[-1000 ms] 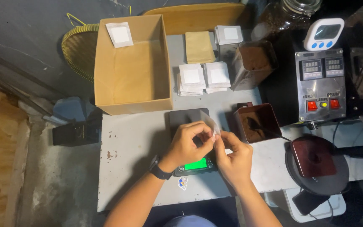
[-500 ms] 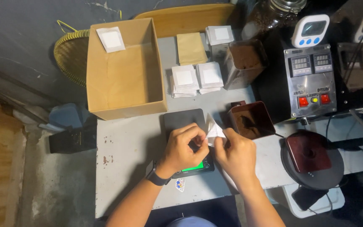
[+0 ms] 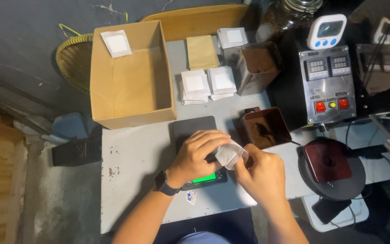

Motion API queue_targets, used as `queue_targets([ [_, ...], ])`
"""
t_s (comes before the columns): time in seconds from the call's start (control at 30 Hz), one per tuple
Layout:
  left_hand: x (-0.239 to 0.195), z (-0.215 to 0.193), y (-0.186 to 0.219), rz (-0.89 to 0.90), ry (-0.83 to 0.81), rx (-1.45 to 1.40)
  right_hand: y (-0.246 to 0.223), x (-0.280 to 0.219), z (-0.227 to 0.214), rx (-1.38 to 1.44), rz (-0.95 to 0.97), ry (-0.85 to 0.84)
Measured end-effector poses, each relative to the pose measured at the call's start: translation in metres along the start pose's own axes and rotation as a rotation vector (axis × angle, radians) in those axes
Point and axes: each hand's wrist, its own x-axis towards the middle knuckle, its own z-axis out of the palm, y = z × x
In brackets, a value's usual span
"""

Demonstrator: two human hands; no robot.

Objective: Weighing small packets of ground coffee on a digital scale and packing them into a cardboard box.

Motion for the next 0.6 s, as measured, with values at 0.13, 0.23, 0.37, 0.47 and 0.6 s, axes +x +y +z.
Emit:
queue_targets([
  [0.13, 0.000, -0.001, 0.002, -0.039, -0.029, -0.038, 0.000, 0.000, -0.005, -0.050, 0.072, -0.116],
  [0.23, -0.001, 0.001, 0.004, -0.027, -0.063, -0.090, 0.000, 0.000, -0.007, -0.076, 0.054, -0.162],
  [0.37, -0.003, 0.006, 0.002, -0.004, -0.022, -0.087, -0.003, -0.002, -0.013, -0.054, 0.057, -0.174],
  [0.47, -0.001, 0.004, 0.004, -0.009, 0.024, -0.074, -0.002, -0.006, -0.012, 0.102, 0.005, -0.058],
  [0.6, 0.002, 0.001, 0.007, -0.017, 0.065, -0.107, -0.025, -0.012, -0.020, 0.304, -0.403, 0.305],
])
